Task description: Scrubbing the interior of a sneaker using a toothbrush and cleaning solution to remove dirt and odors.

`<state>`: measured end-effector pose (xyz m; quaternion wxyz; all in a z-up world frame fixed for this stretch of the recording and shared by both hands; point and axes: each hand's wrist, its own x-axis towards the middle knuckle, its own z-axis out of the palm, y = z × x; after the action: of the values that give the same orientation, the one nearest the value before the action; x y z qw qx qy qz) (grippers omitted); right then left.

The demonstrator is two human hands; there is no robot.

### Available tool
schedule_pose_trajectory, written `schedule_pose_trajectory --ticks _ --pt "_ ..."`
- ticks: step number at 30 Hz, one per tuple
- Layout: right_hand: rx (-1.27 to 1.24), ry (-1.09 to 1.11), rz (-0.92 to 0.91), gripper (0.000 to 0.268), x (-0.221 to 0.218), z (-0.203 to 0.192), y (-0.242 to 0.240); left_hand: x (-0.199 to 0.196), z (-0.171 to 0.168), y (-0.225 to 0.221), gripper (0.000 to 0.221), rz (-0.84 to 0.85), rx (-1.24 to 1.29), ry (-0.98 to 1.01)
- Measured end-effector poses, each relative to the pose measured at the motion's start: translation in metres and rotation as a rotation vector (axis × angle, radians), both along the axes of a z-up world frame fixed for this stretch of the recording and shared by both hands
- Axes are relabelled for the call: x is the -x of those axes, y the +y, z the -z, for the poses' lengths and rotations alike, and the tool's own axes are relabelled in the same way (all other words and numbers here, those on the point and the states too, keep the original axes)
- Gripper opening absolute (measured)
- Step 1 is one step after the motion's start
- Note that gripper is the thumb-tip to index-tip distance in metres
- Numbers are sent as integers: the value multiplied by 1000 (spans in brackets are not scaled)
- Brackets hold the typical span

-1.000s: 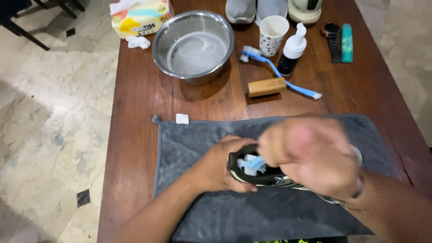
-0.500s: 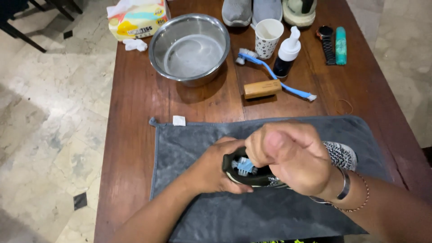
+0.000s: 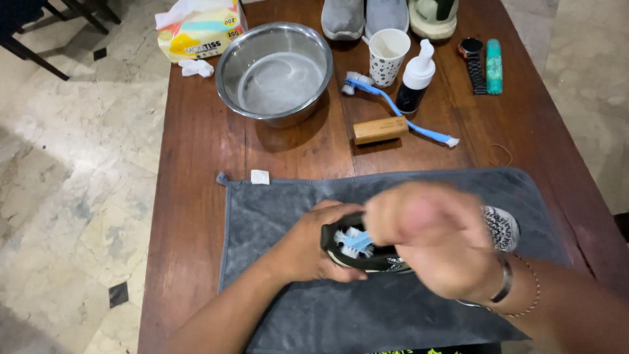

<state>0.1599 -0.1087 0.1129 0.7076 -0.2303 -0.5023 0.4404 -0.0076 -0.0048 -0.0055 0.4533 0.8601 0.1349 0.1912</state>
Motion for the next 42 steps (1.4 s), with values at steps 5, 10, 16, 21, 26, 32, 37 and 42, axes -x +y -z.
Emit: schedule_pose_trajectory --ticks 5,10,16,21,26,32,37,42 --pt "69 -96 -97 34 -6 -22 0 -2 -4 0 89 -11 -21 21" --pt "33 -501 -425 31 -17 -23 10 0 -3 0 61 1 39 -7" --pt "-277 -972 -302 20 -37 -38 15 1 -6 0 92 -6 26 56" --pt "-380 -1067 82 33 -42 -29 0 -1 -7 0 90 -6 -13 63" --pt "-275 -984 173 32 -41 -31 -5 -3 -11 -2 89 -29 15 66" --pt "-336 -1014 287 33 -29 -36 -18 -3 -16 -1 79 2 36 17" --pt "-126 -1023 393 29 -34 -40 -44 0 -13 -1 83 10 35 9" --pt "-198 -980 87 18 -43 -29 -15 1 -12 1 83 15 14 -25"
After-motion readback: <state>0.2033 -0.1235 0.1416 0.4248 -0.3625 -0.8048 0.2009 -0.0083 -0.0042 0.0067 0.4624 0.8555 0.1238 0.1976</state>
